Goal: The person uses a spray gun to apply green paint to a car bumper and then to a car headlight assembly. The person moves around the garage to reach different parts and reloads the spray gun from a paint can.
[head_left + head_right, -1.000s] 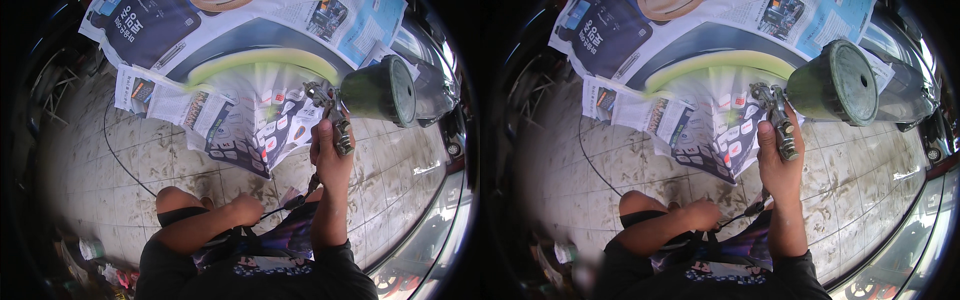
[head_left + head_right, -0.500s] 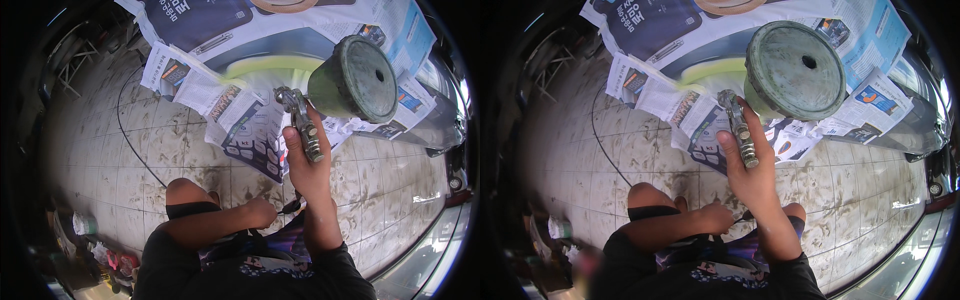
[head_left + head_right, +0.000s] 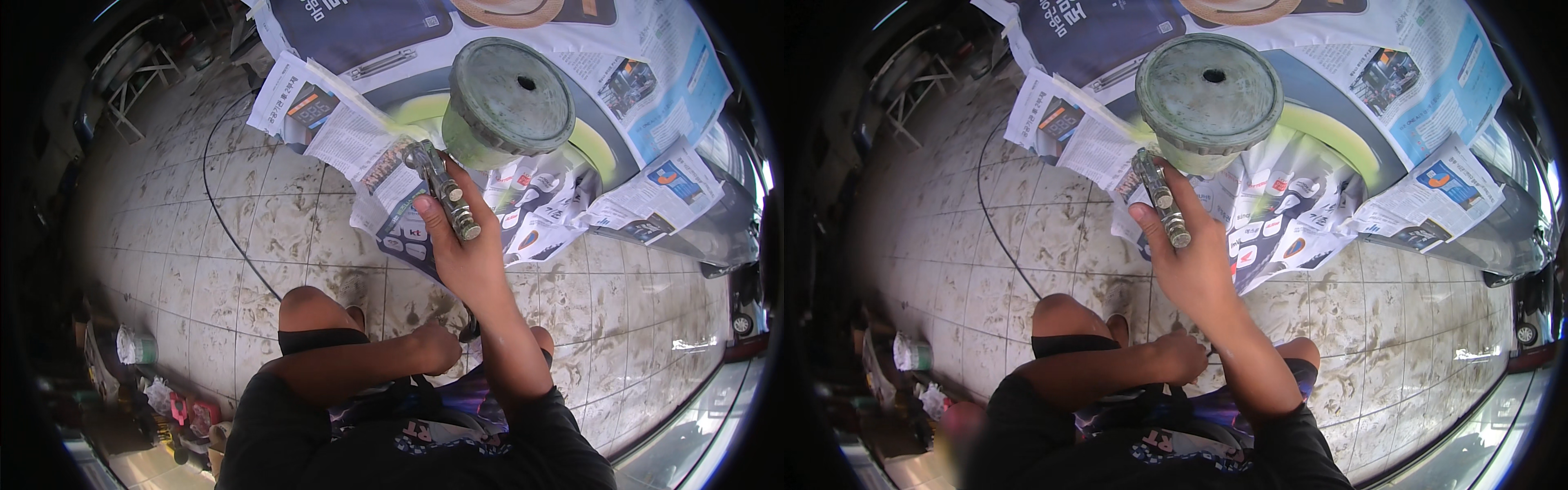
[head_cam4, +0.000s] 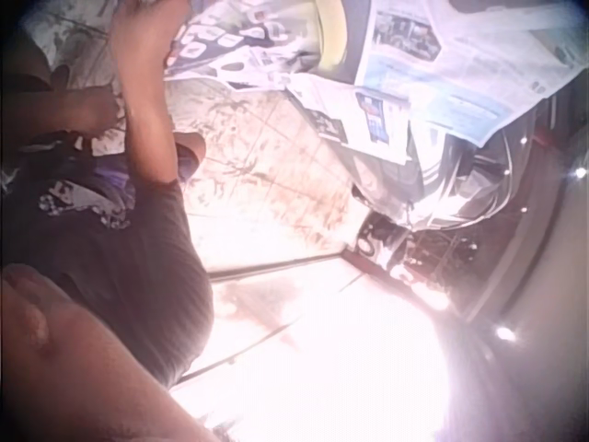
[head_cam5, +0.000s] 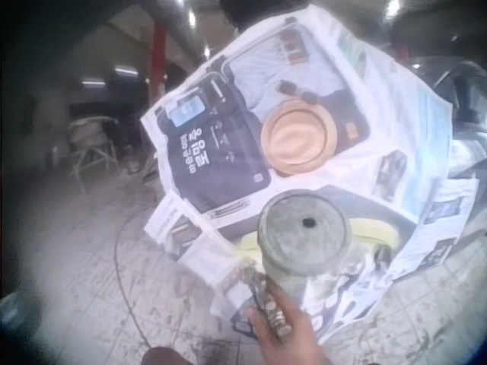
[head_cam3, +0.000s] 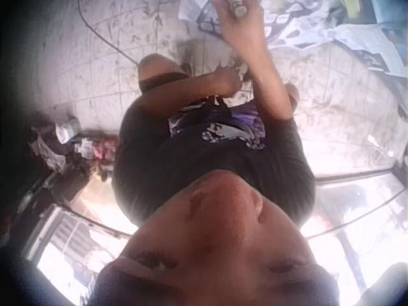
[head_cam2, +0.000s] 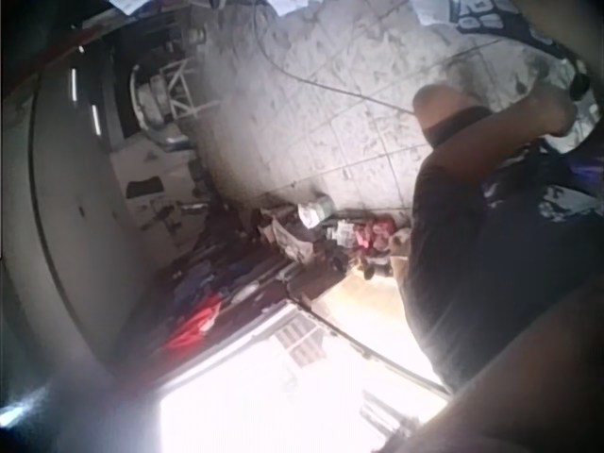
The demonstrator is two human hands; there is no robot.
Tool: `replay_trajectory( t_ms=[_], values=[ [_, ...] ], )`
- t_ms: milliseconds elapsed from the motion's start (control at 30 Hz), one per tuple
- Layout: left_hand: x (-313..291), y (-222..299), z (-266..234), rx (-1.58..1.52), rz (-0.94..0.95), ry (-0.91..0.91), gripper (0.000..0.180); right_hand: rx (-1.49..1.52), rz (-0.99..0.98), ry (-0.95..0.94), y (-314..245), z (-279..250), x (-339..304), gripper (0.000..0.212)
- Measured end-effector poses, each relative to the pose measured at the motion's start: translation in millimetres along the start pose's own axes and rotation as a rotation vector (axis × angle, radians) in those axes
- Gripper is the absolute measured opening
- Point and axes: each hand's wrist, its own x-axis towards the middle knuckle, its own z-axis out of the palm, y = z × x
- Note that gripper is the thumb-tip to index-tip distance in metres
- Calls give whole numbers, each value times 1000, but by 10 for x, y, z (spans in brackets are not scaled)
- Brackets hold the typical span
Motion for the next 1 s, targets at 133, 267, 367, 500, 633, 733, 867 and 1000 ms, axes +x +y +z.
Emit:
replay_trajectory(
  t_ms=[133, 267, 367, 500, 633, 733, 867, 1000],
  values=[
    [12, -18, -1, -19, 3, -2, 25, 87, 89, 39, 8, -45, 47, 52],
    [21, -34, -18, -12, 15, -33, 25, 60, 40, 127, 17, -220, 41, 54],
    [48, -39, -33, -8, 12, -44, 26, 82, 45, 182, 8, -383, 2, 54],
    [145, -33, -58, 3, -7, -109, 27, 88, 135, 233, -47, -645, -122, 52],
    [209, -36, -68, -7, 8, -100, 30, 90, 142, 289, -88, -857, -175, 46],
    [267, -40, -89, 11, 15, -126, 33, 120, 133, 352, -95, -983, -180, 37],
    [351, -54, -92, 33, 29, -138, 36, 85, 145, 419, -112, -1164, -211, 35],
    [428, -68, -68, 39, 37, -149, 39, 17, 216, 499, -124, -1311, -246, 39]
  ],
)
